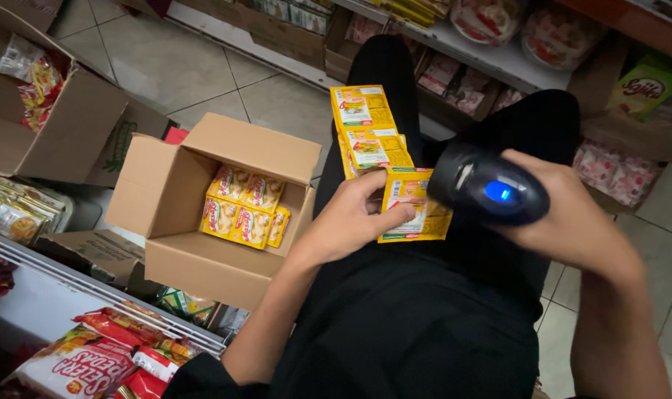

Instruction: The person sits on the floor and repeatedly picks up yellow snack packets from a cardboard box. They scan each packet with a handheld barcode scanner, then stack the scanned packets on their lap. After accumulating a stack, they place the packets onto a nearby shelf. This cycle repeats throughout the clip.

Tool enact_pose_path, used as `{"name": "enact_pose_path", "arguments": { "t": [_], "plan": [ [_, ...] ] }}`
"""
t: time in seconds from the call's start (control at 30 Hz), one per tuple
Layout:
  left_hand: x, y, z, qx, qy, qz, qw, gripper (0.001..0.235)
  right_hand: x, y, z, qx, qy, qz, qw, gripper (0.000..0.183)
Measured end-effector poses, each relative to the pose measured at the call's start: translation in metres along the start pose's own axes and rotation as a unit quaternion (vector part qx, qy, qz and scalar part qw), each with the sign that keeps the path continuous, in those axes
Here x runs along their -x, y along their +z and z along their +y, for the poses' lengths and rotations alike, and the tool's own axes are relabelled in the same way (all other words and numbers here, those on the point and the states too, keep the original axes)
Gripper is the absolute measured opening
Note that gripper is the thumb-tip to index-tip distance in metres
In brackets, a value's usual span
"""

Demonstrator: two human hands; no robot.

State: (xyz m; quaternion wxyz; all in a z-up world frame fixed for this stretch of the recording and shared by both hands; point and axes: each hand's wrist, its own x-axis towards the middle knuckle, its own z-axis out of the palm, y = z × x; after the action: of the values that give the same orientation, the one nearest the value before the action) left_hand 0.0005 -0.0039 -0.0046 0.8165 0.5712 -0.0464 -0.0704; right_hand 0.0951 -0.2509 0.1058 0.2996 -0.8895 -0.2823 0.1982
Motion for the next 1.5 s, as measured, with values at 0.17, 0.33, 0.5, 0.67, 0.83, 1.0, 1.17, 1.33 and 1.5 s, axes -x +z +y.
{"name": "enact_pose_path", "arguments": {
  "t": [0.17, 0.33, 0.5, 0.67, 0.83, 1.0, 1.17, 1.33, 1.5],
  "plan": [
    [-0.001, -0.001, -0.004, 0.021, 0.007, -0.015, 1.000, 0.037, 0.007, -0.007, -0.024, 0.106, -0.049, -0.030, 0.993, 0.044],
    [-0.001, 0.000, -0.001, 0.036, -0.008, -0.019, 0.999, 0.043, 0.010, -0.008, -0.035, 0.125, -0.024, -0.059, 0.990, 0.048],
    [-0.001, -0.001, 0.005, -0.087, 0.029, -0.006, 0.996, 0.046, 0.013, -0.008, -0.036, 0.153, -0.004, -0.070, 0.986, 0.054],
    [0.003, 0.000, 0.014, -0.083, 0.035, -0.024, 0.996, 0.055, 0.015, -0.007, -0.032, 0.136, -0.017, -0.061, 0.989, 0.055],
    [0.005, 0.003, 0.015, 0.010, 0.033, -0.047, 0.998, 0.064, 0.009, -0.007, -0.019, 0.095, -0.205, 0.016, 0.974, 0.049],
    [0.006, 0.007, 0.018, 0.050, 0.056, -0.059, 0.995, 0.064, -0.008, 0.020, 0.014, -0.200, -0.013, -0.110, 0.973, 0.053],
    [0.012, -0.029, 0.040, -0.178, -0.164, -0.091, 0.966, 0.035, -0.002, 0.024, 0.054, -0.213, 0.002, -0.154, 0.965, 0.047],
    [0.003, -0.059, 0.045, -0.399, -0.005, 0.065, 0.915, 0.027, 0.011, 0.010, 0.066, -0.105, 0.090, -0.084, 0.987, 0.070],
    [-0.033, -0.084, 0.019, -0.553, 0.112, 0.080, 0.821, 0.081, -0.017, -0.005, 0.053, -0.360, -0.123, -0.086, 0.921, 0.057]
  ]
}}
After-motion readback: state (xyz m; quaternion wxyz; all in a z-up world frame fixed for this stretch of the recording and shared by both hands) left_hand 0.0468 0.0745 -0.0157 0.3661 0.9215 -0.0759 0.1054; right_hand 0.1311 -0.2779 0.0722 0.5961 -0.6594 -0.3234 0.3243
